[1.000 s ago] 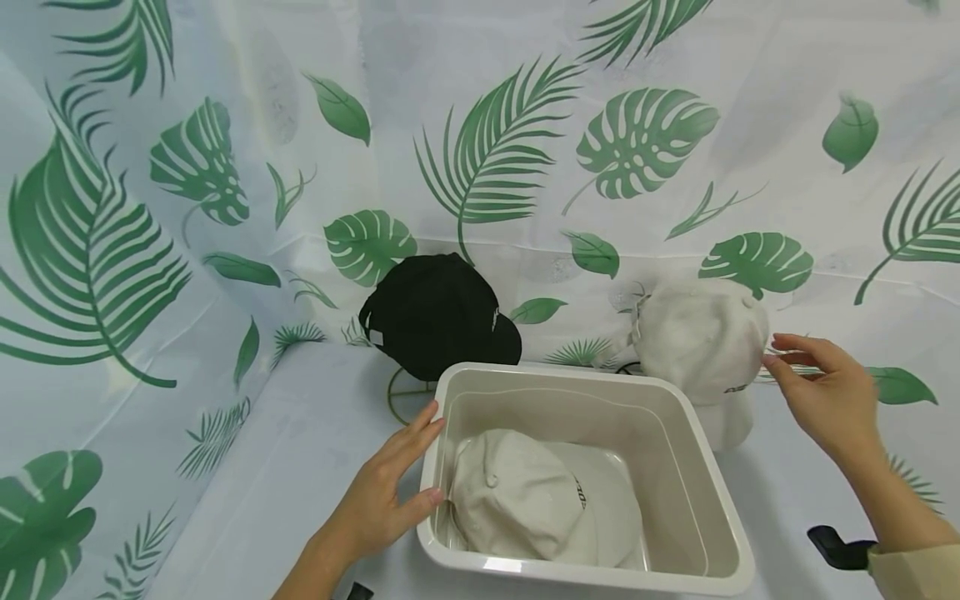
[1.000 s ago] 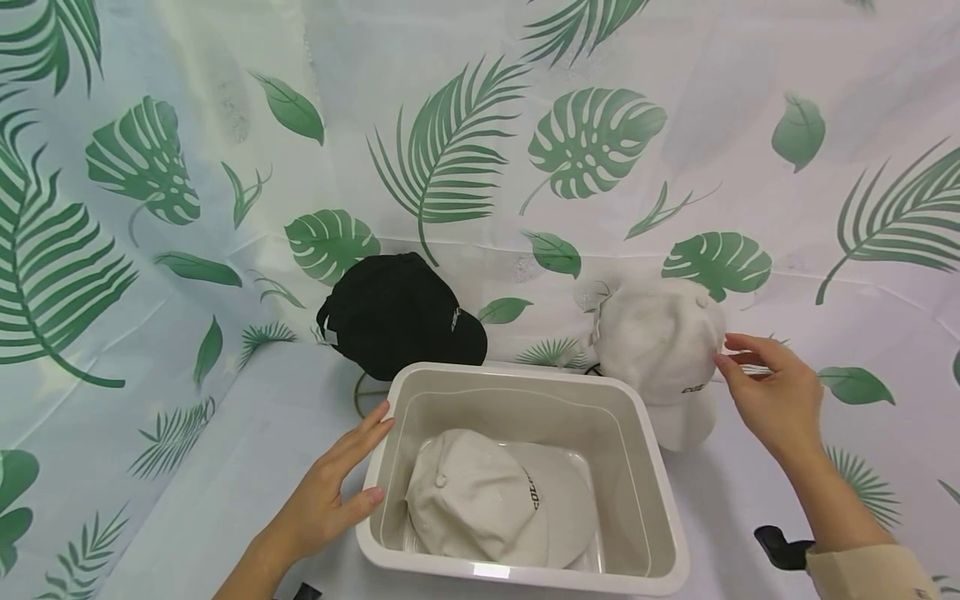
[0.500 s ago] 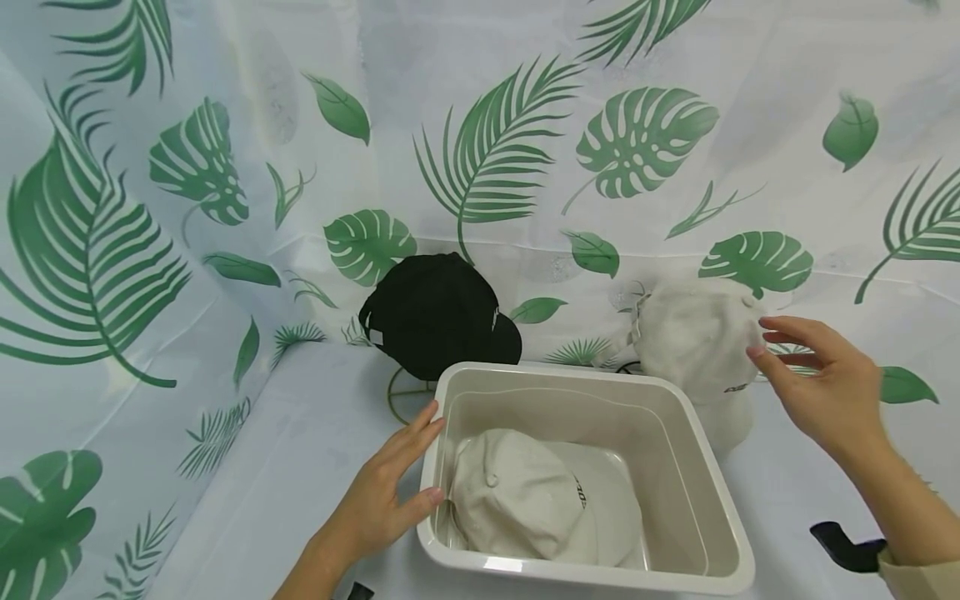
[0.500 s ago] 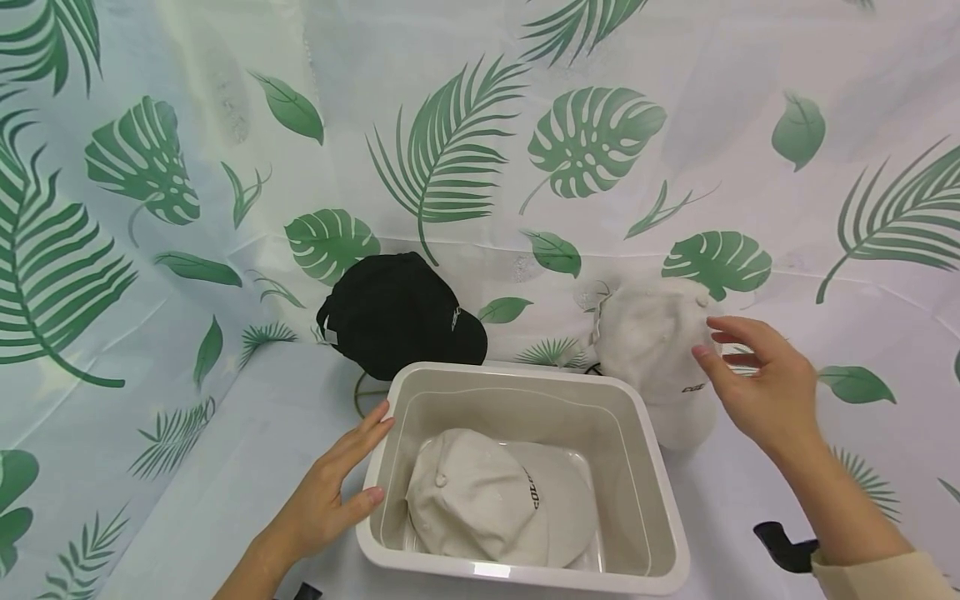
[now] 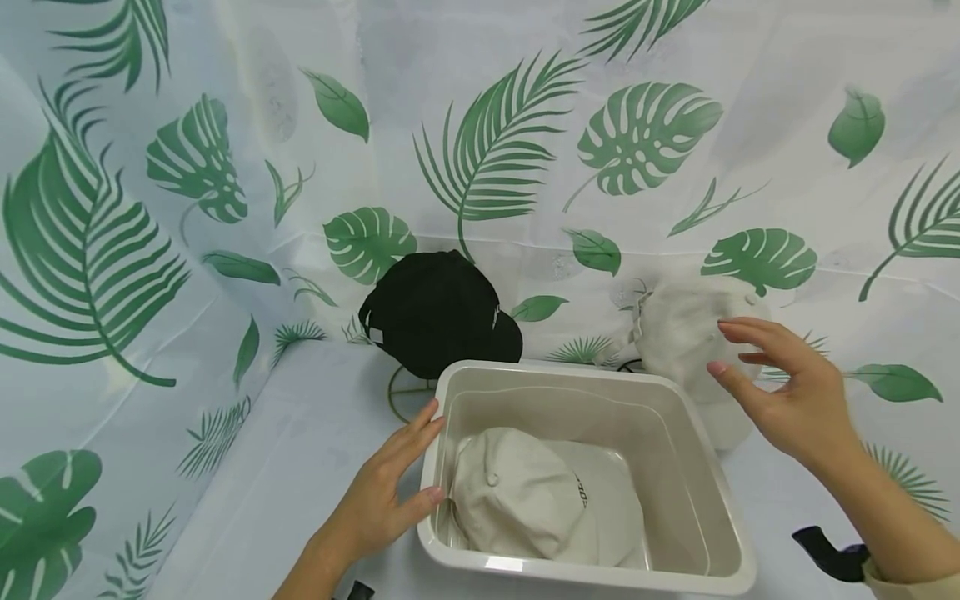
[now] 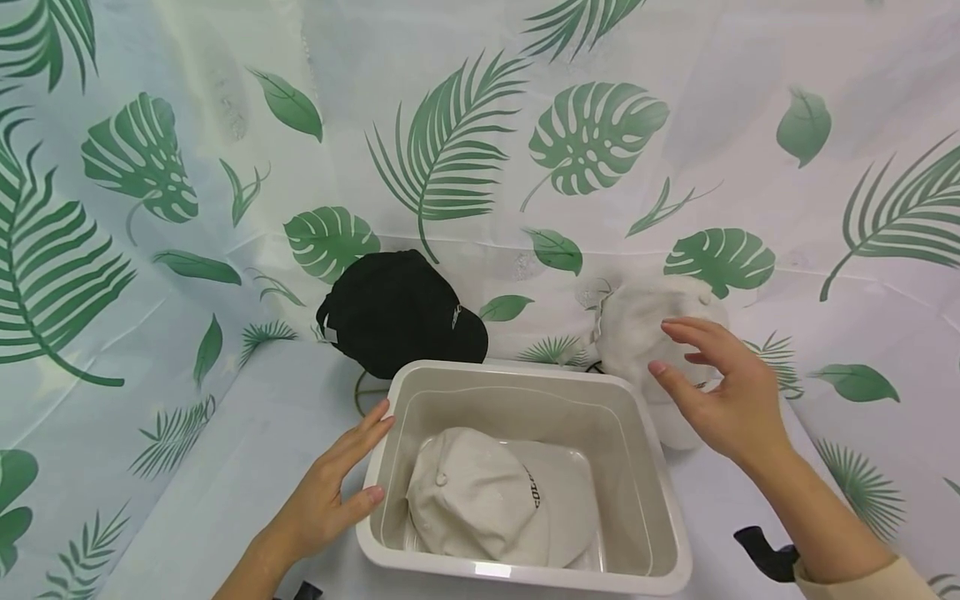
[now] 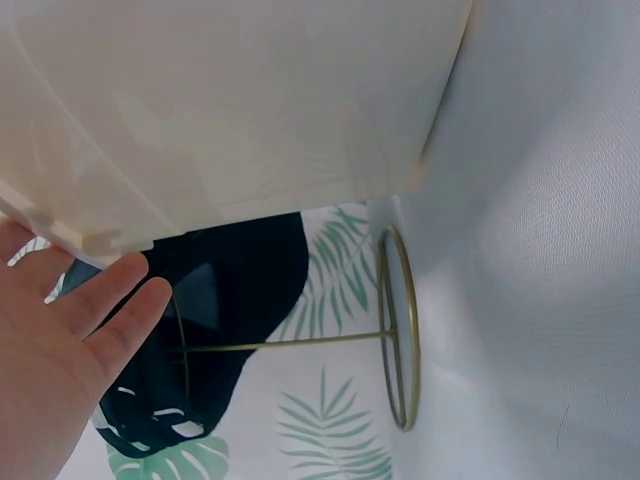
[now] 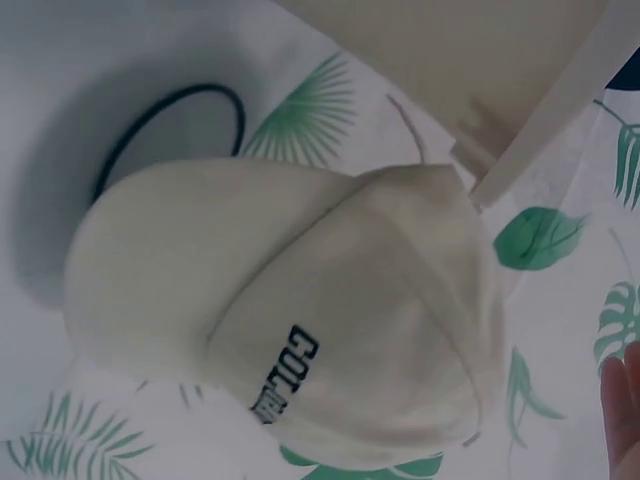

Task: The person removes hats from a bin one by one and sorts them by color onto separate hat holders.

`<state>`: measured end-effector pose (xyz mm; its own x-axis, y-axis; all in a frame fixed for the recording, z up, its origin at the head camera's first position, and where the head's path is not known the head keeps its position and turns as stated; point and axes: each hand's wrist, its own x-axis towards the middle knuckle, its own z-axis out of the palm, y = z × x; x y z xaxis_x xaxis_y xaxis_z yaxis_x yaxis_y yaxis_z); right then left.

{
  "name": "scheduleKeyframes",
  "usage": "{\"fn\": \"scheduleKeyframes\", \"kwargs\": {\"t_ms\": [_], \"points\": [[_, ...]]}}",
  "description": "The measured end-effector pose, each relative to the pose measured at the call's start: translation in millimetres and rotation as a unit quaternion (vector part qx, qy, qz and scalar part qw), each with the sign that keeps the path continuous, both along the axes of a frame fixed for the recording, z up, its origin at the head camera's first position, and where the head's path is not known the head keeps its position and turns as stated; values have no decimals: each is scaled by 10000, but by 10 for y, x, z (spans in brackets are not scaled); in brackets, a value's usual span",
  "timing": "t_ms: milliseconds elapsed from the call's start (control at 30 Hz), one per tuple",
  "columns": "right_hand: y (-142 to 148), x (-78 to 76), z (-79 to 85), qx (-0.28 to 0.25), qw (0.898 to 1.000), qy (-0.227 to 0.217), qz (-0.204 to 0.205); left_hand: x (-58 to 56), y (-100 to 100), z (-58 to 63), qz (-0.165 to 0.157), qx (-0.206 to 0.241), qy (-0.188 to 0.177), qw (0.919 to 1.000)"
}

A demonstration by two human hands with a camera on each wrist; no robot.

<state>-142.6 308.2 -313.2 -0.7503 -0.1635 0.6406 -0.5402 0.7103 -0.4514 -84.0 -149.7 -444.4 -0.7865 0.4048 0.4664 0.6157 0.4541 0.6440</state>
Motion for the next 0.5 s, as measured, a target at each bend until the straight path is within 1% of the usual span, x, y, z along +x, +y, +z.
{"fn": "scheduleKeyframes", "kwargs": {"t_ms": [167, 333, 400, 500], "points": [[-110, 24, 14, 146, 9994, 158, 282, -6, 2, 4, 6, -6, 2, 10000], [-205, 35, -32, 152, 9974, 328, 628, -3, 3, 2, 10, -13, -9, 10000], [-240, 45, -59, 188, 9966, 314, 738, 0, 4, 2, 12, -11, -21, 10000], [-293, 71, -96, 281, 9955, 154, 896, 6, 6, 1, 21, -2, -35, 10000]]}}
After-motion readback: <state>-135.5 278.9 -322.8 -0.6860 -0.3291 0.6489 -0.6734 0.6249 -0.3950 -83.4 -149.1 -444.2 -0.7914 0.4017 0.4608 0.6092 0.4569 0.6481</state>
